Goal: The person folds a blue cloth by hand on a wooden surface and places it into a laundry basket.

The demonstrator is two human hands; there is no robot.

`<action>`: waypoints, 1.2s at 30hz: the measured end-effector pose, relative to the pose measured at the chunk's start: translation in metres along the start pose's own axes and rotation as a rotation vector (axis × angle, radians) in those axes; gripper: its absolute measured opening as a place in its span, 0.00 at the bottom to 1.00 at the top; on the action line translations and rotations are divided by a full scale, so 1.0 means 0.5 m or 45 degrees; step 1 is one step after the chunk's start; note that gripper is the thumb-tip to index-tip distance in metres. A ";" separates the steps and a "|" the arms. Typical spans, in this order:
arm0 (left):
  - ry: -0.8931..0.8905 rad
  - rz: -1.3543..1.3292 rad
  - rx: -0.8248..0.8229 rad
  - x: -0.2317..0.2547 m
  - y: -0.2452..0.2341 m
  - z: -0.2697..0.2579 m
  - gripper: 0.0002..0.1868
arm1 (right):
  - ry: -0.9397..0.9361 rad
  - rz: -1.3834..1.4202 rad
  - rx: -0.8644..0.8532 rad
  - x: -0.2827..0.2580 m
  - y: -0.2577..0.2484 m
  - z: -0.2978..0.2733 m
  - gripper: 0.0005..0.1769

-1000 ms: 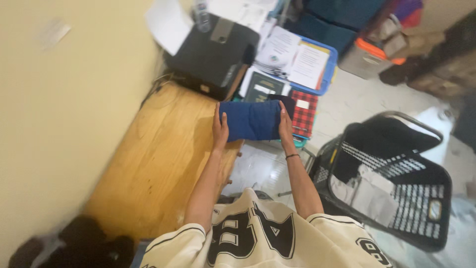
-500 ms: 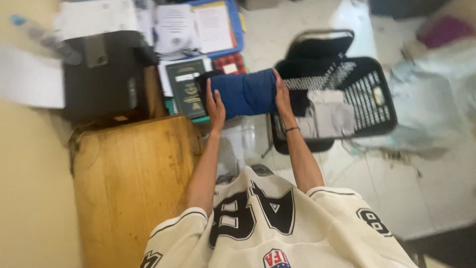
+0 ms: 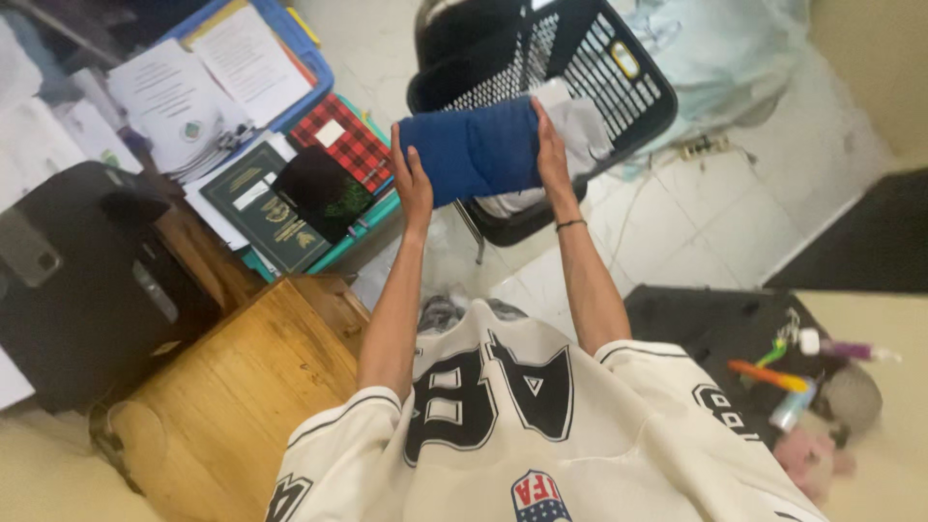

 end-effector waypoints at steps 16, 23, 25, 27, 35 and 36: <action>-0.039 -0.066 -0.203 0.053 0.213 -0.015 0.26 | 0.063 0.061 0.150 0.044 -0.216 0.030 0.35; -0.013 0.012 -0.128 0.034 0.354 -0.019 0.27 | 0.162 0.139 0.090 0.111 -0.337 0.124 0.34; -0.086 0.007 -0.113 0.038 0.390 -0.022 0.27 | 0.103 0.070 0.046 0.126 -0.367 0.163 0.31; -0.025 0.054 -0.080 0.037 0.422 -0.018 0.27 | 0.053 0.005 0.004 0.137 -0.381 0.197 0.30; -0.079 0.076 0.001 -0.007 0.508 0.008 0.28 | -0.034 -0.056 -0.154 0.182 -0.436 0.319 0.33; -0.080 0.088 0.001 -0.016 0.515 0.014 0.28 | -0.033 -0.056 -0.162 0.193 -0.436 0.332 0.33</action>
Point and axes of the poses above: each hand's wrist, its own z-axis towards the middle knuckle, its own y-axis out of the palm, x = y × z, the point moved 2 cm from there along z, towards the middle knuckle, and after that the axes turned 2 degrees about x, right-handed, at the moved point
